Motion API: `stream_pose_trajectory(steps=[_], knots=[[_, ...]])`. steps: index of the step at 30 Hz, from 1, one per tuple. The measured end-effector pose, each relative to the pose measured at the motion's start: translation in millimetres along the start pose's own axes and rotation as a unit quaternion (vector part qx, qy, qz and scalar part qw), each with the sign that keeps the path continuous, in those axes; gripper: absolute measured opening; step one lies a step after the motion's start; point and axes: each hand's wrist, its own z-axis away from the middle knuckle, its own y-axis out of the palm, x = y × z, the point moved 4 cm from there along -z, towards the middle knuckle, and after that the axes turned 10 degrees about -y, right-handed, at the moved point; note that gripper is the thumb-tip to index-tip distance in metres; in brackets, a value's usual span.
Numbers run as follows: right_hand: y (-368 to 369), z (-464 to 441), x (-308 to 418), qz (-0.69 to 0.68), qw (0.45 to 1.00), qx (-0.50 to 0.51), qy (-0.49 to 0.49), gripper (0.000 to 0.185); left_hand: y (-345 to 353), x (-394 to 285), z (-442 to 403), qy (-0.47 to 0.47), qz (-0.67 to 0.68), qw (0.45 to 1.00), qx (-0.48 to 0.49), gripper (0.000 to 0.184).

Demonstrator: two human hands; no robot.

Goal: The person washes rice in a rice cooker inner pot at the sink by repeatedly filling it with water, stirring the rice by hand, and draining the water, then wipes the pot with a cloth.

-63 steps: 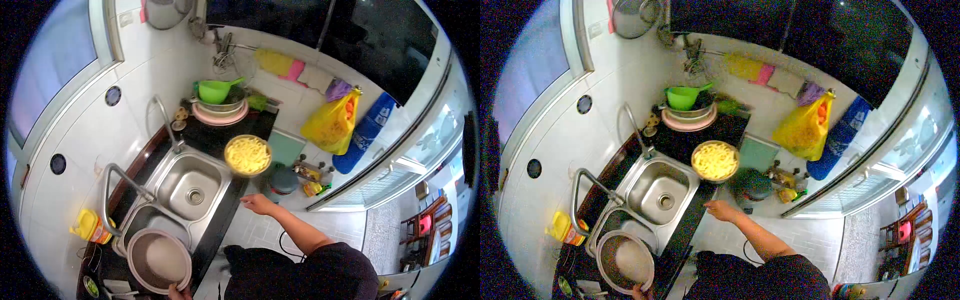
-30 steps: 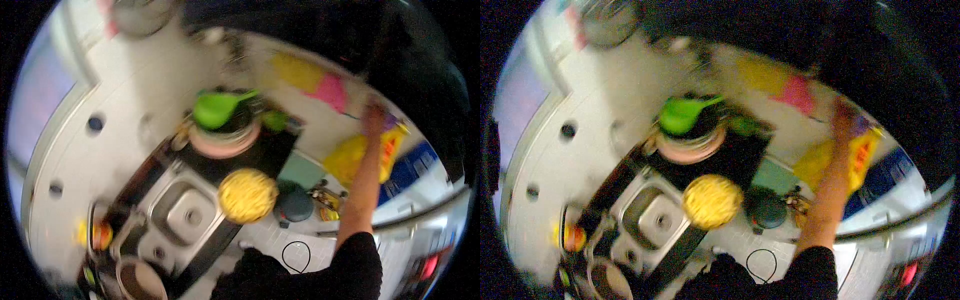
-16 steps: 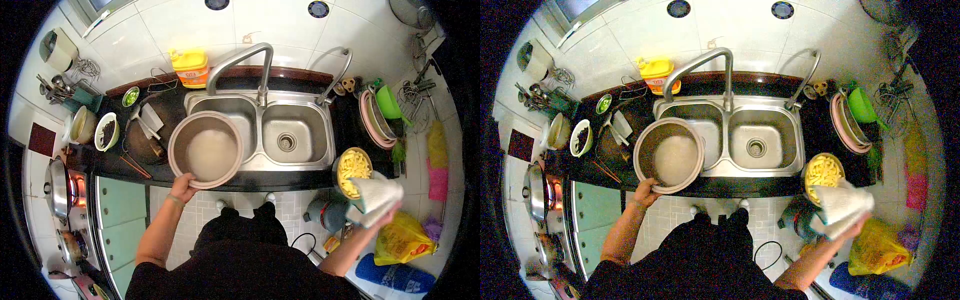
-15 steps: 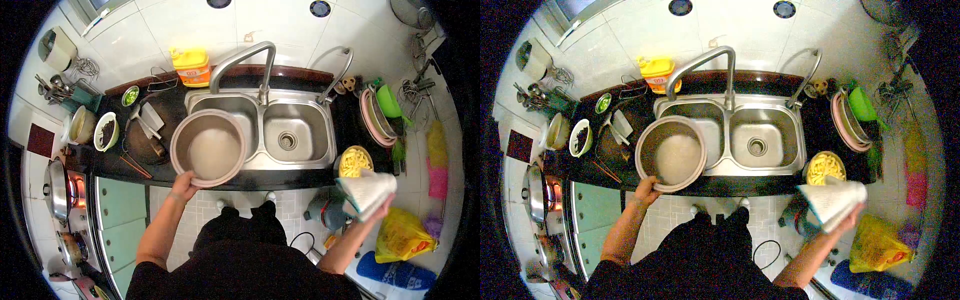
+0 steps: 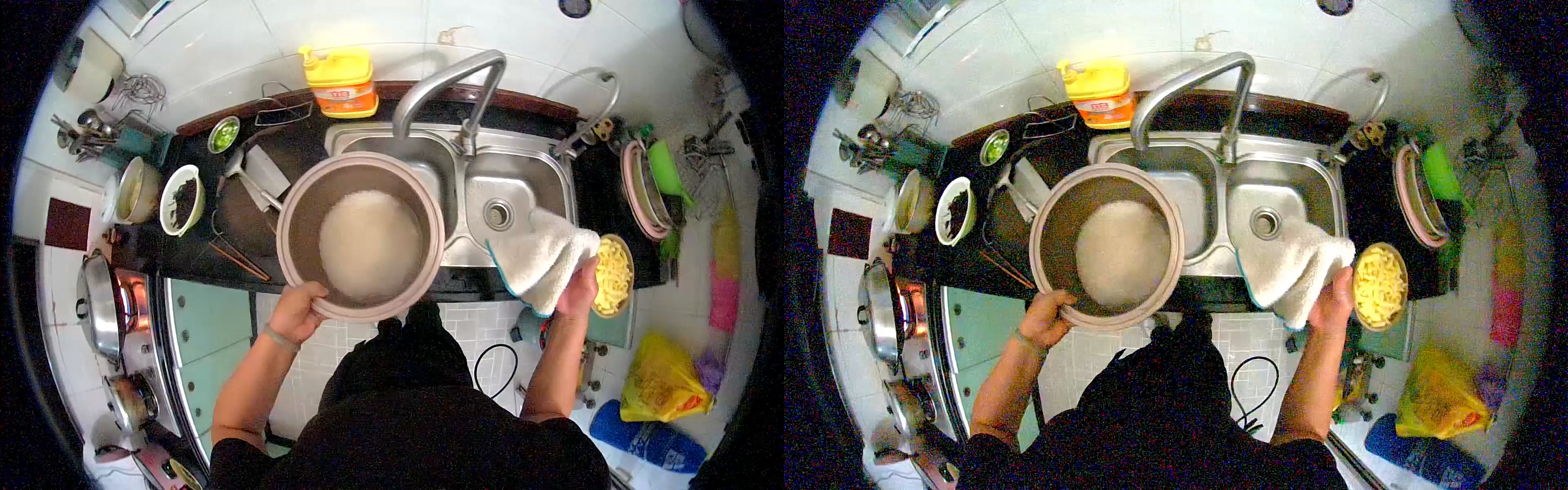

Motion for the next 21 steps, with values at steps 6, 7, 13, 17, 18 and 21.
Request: stream_pose_trajectory(steps=[6,7,13,17,18,21], knots=[[57.5,-21.5,-50.3,0.268,0.931,0.213,0.127,0.036,1.9,11.7,5.1,-0.013,0.041,0.999,0.011,0.042],[73.6,-21.3,-66.5,0.338,0.891,0.277,0.122,0.034,2.3,13.8,4.3,-0.025,0.049,0.998,-0.001,0.042],[142.5,-72.0,-150.9,0.429,0.715,0.532,-0.146,0.022,27.3,16.6,17.1,0.025,0.066,0.997,-0.013,0.042],[210.8,-81.8,-185.4,0.516,0.533,0.646,-0.179,0.019,29.3,19.9,19.6,0.042,-0.018,0.998,-0.05,0.042],[224.5,-73.2,-199.1,0.494,0.493,0.685,-0.211,0.018,28.8,20.2,21.9,0.029,-0.026,0.997,-0.061,0.041],[265.6,-19.4,-222.0,0.396,0.39,0.773,-0.307,0.013,27.5,21.3,21.9,-0.005,-0.041,0.995,-0.086,0.038]])
